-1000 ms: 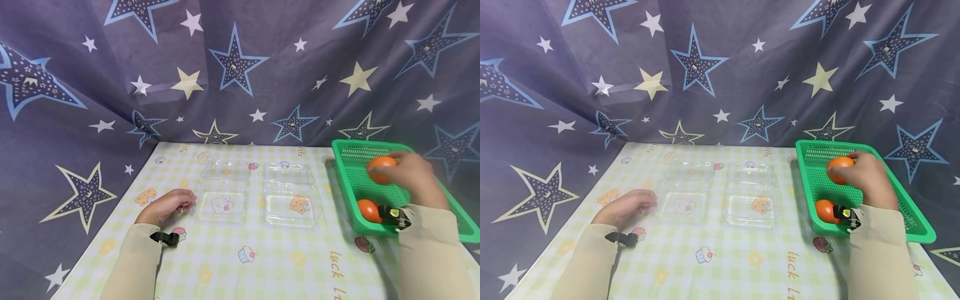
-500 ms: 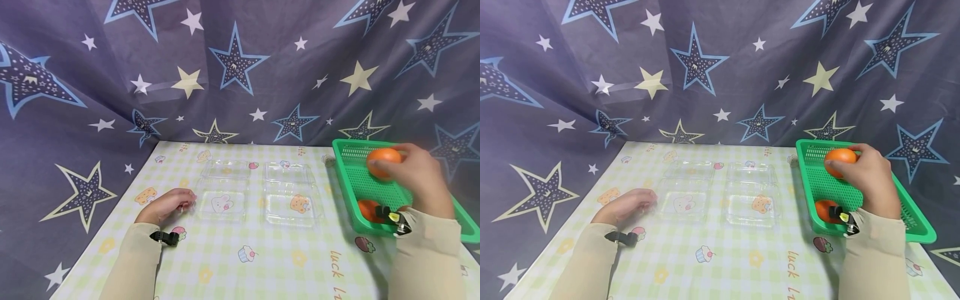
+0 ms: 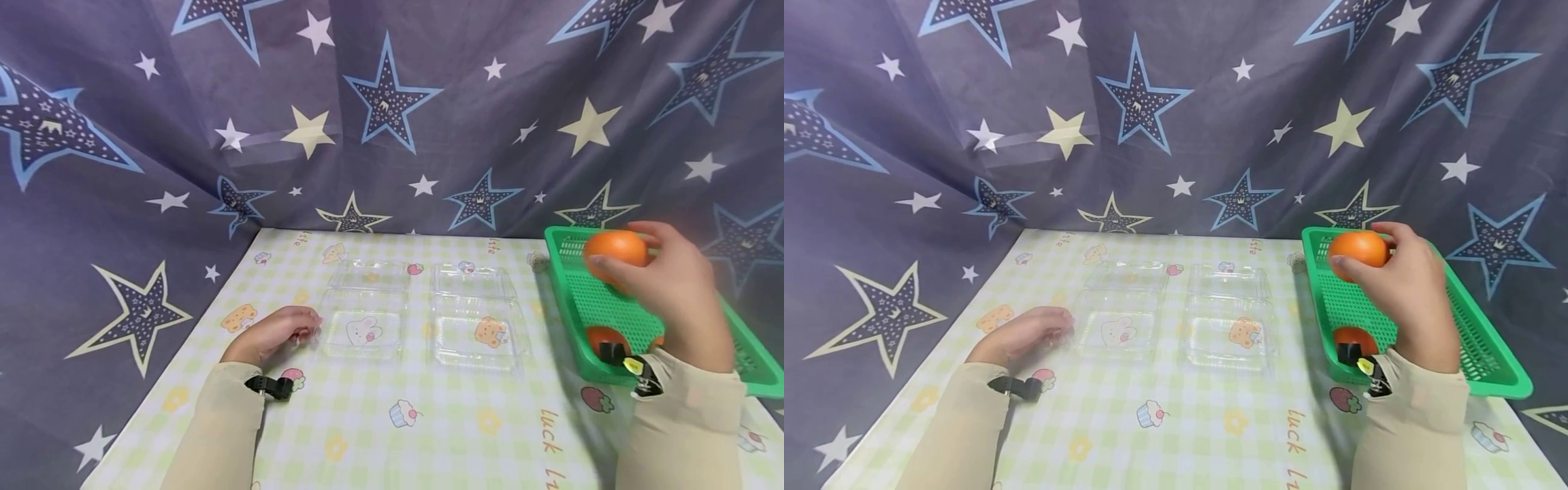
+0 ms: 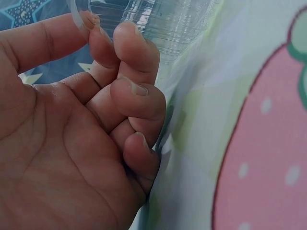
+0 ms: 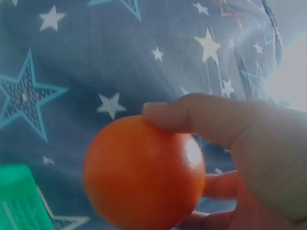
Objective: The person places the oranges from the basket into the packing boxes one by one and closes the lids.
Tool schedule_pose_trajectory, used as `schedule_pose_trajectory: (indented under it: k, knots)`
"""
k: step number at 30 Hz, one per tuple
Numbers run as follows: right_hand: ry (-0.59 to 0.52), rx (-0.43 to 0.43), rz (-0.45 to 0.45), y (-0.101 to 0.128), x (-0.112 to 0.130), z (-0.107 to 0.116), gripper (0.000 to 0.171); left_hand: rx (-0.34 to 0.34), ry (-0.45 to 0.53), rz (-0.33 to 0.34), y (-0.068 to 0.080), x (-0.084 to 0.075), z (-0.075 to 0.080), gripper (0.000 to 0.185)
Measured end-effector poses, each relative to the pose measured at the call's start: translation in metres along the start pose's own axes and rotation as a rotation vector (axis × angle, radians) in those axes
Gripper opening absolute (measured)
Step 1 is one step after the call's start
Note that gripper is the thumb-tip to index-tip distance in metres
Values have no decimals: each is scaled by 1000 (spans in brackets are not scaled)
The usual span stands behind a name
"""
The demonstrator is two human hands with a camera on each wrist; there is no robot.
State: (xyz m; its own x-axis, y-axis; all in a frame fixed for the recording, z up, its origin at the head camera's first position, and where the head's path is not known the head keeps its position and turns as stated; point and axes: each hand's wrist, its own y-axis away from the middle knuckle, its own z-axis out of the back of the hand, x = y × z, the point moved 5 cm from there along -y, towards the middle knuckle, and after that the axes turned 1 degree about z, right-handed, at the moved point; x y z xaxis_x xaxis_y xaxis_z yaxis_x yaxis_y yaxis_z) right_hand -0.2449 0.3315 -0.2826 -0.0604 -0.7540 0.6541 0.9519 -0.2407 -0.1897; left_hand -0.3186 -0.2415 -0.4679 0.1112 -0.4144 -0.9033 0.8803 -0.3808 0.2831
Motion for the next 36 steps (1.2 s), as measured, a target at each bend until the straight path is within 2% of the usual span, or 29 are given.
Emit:
schedule_pose_trajectory:
  k: [6,11,15,25,32,36]
  knots:
    - [38,5,125,0,16,-13,84,4,-3,12,-4,0,-2,24]
    - [62,-51,233,5,30,-18,71,13,5,3,-6,1,-3,25]
    - [50,-86,285,9,37,-20,63,9,12,5,-5,4,-2,26]
    - [13,-124,316,19,53,-23,65,-6,21,-14,0,3,-1,26]
    - [40,-110,336,21,62,-33,80,-28,33,1,-1,6,0,26]
    - [37,-98,356,22,68,-40,81,-23,22,-22,-2,6,0,27]
